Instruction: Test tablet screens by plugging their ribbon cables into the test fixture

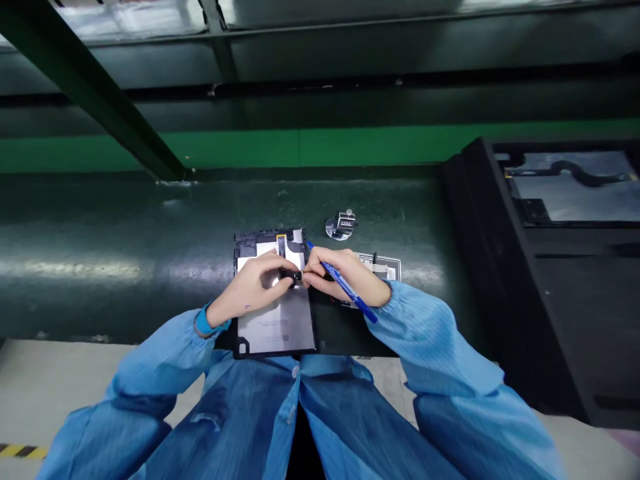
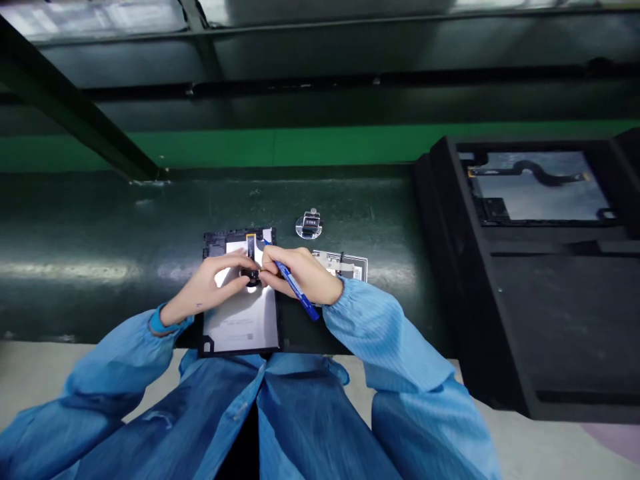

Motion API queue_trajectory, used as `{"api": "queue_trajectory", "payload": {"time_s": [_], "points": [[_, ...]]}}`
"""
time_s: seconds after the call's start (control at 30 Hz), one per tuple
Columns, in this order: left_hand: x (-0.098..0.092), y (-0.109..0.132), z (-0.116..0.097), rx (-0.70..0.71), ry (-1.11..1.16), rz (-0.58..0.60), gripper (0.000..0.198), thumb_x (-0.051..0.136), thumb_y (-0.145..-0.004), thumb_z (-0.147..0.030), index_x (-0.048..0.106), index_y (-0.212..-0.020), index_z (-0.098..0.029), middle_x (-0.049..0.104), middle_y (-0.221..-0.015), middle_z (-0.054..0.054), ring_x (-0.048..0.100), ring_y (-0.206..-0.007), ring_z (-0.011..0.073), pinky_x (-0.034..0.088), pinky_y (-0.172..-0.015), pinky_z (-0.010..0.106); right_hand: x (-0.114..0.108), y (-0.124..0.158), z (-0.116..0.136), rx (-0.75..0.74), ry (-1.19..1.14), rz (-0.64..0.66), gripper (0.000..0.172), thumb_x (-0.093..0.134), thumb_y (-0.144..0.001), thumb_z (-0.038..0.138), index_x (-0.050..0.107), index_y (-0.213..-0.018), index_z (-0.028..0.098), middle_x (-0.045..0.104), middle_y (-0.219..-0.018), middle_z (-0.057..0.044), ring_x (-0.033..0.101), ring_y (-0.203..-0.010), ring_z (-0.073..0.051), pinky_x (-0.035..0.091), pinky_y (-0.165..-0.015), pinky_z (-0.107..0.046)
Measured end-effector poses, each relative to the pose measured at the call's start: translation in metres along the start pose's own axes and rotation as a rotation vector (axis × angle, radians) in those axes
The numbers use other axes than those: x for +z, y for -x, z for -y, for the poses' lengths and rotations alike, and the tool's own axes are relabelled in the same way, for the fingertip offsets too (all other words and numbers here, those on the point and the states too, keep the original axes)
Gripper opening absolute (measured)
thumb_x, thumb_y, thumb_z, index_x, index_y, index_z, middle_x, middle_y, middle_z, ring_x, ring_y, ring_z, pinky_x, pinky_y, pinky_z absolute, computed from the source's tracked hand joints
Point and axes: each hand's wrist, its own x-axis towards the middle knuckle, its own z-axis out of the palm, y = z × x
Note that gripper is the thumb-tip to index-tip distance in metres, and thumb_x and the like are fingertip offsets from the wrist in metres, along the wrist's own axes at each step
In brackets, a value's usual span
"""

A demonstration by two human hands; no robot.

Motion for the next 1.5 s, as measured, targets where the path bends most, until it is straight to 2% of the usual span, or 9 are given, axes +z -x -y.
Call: {"api": "queue_trajectory", "payload": {"time_s": [0.1, 0.43, 0.53, 0.63, 0.77, 1.0, 1.17, 1.3, 1.5], "points": [[0.015, -0.009, -0.004, -0.083, 0.182, 0.03, 0.012, 0.057, -0.084, -0.019, 0.065, -0.076, -0.016, 0.07, -0.077, 0.004, 0.063, -0.075, 0.0175, 0.048, -0.075, 0.031, 0.001, 0.0, -0.003, -0.009, 0.005, 0.002, 0.03, 0.056, -0.094, 0.029, 0.036, -0.074, 0.021, 0.065, -0.07, 0.003, 0.057, -0.06, -0.008, 0.041, -0.058, -0.02], [0.02, -0.006, 0.001, -0.137, 0.42, 0.005, 0.023, 0.062, -0.087, -0.029, 0.055, -0.068, -0.018, 0.07, -0.074, 0.005, 0.062, -0.073, 0.0172, 0.046, -0.069, 0.029, 0.009, -0.001, -0.001, 0.063, -0.163, -0.009, 0.035, 0.061, -0.094, 0.036, 0.037, -0.073, 0.022, 0.067, -0.069, 0.003, 0.065, -0.063, -0.011, 0.047, -0.059, -0.02], [0.012, 0.015, 0.002, -0.015, 0.217, -0.081, 0.017, 0.059, -0.092, -0.03, 0.064, -0.081, -0.018, 0.073, -0.084, 0.006, 0.067, -0.084, 0.0182, 0.048, -0.095, 0.038, -0.006, 0.002, -0.004, 0.055, -0.043, -0.238, 0.029, 0.061, -0.093, 0.038, 0.043, -0.078, 0.022, 0.074, -0.084, -0.002, 0.072, -0.078, -0.016, 0.055, -0.072, -0.027], [0.008, 0.051, 0.008, 0.169, -0.157, 0.096, 0.037, 0.063, -0.089, -0.035, 0.063, -0.123, -0.02, 0.066, -0.13, 0.012, 0.057, -0.127, 0.0272, 0.02, -0.121, 0.055, -0.028, 0.007, -0.019, 0.015, 0.392, -0.504, 0.018, 0.065, -0.089, 0.035, 0.055, -0.097, 0.022, 0.071, -0.12, -0.009, 0.067, -0.113, -0.024, 0.051, -0.101, -0.042], [0.024, 0.097, 0.022, 0.175, -0.673, 0.369, 0.094, 0.07, -0.081, -0.033, 0.02, -0.158, -0.017, 0.021, -0.163, 0.019, 0.019, -0.151, 0.0366, 0.019, -0.12, 0.063, -0.043, 0.016, -0.041, 0.039, 0.842, -0.383, 0.045, 0.065, -0.087, 0.029, 0.051, -0.129, 0.018, 0.055, -0.144, -0.013, 0.049, -0.138, -0.03, 0.034, -0.119, -0.054], [0.012, 0.111, 0.02, 0.329, -0.789, 0.339, 0.084, 0.049, -0.08, -0.009, 0.02, -0.158, -0.016, 0.032, -0.159, 0.015, 0.026, -0.149, 0.032, 0.028, -0.121, 0.056, -0.036, 0.016, -0.042, 0.071, 1.042, -0.252, 0.061, 0.058, -0.092, 0.029, 0.036, -0.147, 0.013, 0.045, -0.152, -0.017, 0.038, -0.145, -0.032, 0.022, -0.122, -0.06], [-0.068, 0.066, -0.023, 0.331, -0.532, 0.002, 0.055, 0.05, -0.089, -0.014, 0.057, -0.139, -0.033, 0.062, -0.14, -0.003, 0.06, -0.126, 0.0233, 0.048, -0.109, 0.033, -0.041, 0.019, -0.047, 0.017, 0.857, -0.41, 0.058, 0.052, -0.096, 0.042, 0.039, -0.146, 0.016, 0.058, -0.141, -0.013, 0.049, -0.137, -0.028, 0.03, -0.121, -0.053], [-0.134, -0.023, -0.054, -0.014, -0.518, -0.525, 0.028, 0.056, -0.089, -0.046, 0.073, -0.091, -0.024, 0.062, -0.068, -0.006, 0.069, -0.077, 0.0184, 0.058, -0.074, 0.026, -0.048, 0.024, -0.044, -0.036, 0.784, -0.591, 0.05, 0.049, -0.097, 0.041, 0.047, -0.14, 0.016, 0.063, -0.133, -0.013, 0.057, -0.126, -0.027, 0.04, -0.114, -0.048], [-0.171, -0.179, -0.051, -0.112, -0.7, -0.564, 0.035, 0.049, -0.089, -0.042, 0.056, -0.069, -0.015, 0.06, -0.073, -0.003, 0.063, -0.115, 0.0282, 0.043, -0.102, 0.043, -0.05, 0.023, -0.047, 0.017, 0.717, -0.564, 0.042, 0.049, -0.096, 0.034, 0.052, -0.133, 0.015, 0.063, -0.131, -0.016, 0.057, -0.122, -0.03, 0.044, -0.107, -0.051]]}}
